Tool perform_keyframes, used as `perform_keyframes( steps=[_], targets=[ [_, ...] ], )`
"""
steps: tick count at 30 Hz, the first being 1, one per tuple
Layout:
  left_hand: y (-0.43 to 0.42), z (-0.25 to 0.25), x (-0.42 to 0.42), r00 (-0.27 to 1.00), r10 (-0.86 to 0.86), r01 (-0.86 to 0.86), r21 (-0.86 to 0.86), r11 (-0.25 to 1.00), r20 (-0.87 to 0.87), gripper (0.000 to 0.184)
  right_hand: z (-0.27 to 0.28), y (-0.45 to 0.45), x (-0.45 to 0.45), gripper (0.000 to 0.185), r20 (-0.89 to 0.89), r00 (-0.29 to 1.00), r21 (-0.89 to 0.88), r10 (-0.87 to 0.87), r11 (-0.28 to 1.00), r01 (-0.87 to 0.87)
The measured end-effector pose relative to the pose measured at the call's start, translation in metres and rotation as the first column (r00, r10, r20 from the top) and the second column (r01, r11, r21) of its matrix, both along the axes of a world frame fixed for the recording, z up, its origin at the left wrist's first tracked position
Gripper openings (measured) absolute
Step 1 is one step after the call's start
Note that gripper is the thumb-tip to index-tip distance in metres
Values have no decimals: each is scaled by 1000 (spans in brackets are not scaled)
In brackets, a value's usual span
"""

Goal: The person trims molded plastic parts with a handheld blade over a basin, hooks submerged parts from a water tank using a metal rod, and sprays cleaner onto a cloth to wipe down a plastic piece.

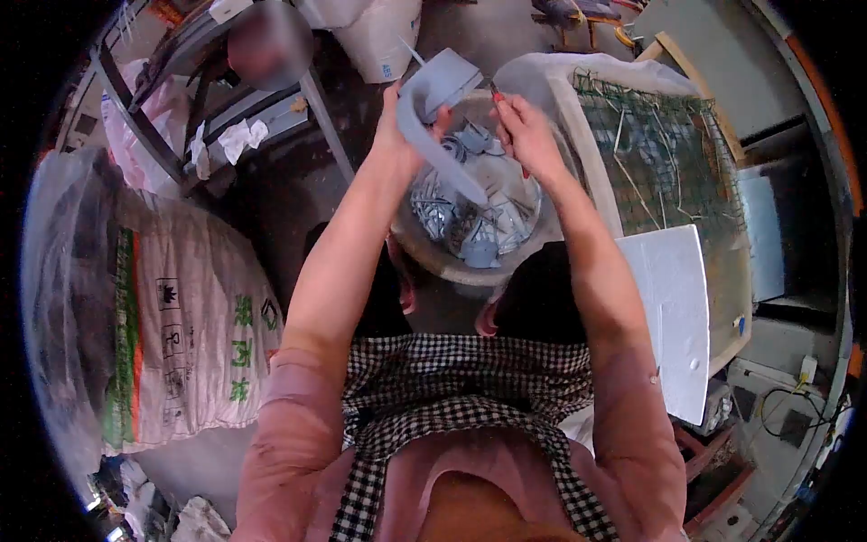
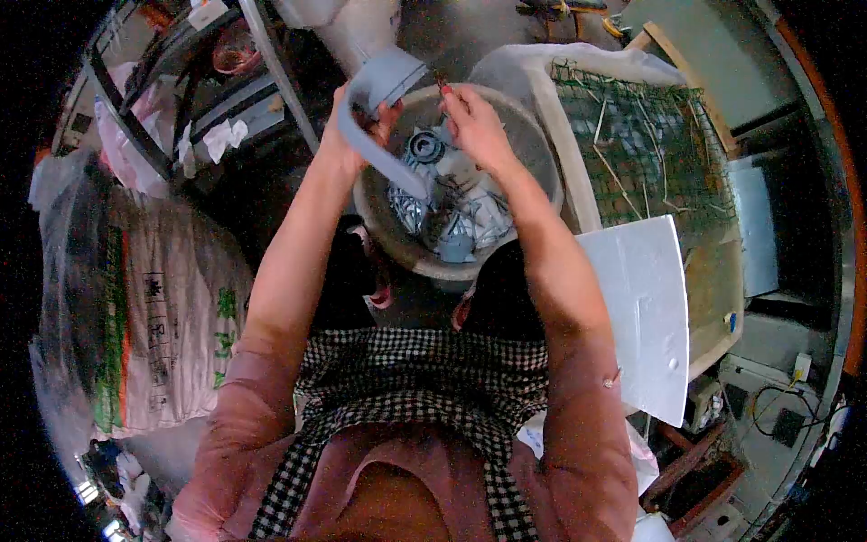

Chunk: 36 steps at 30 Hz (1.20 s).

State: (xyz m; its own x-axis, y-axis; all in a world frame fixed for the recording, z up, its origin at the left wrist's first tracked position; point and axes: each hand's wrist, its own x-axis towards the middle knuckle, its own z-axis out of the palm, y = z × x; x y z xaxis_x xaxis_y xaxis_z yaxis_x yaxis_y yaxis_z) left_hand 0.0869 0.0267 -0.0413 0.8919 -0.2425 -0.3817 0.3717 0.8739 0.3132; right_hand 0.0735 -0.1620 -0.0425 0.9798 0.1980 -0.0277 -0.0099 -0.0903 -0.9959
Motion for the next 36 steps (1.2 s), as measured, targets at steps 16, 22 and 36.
perform_keyframes(
  steps=[16, 22, 36],
  targets=[
    [-19, 46, -38, 992, -98, 78, 236, 969, 74, 41, 19, 8, -26, 21, 410, 912, -332, -21, 928, 171],
    [-29, 52, -50, 935, -193, 31, 471, 882, 299, 51, 14, 0, -19, 29, 679, 732, -287, -61, 895, 341],
    [-29, 47, -54, 930, -181, 66, 339, 939, 320, 46, 25, -12, -28, 30, 663, 741, -348, 104, 920, 182]
  ],
)
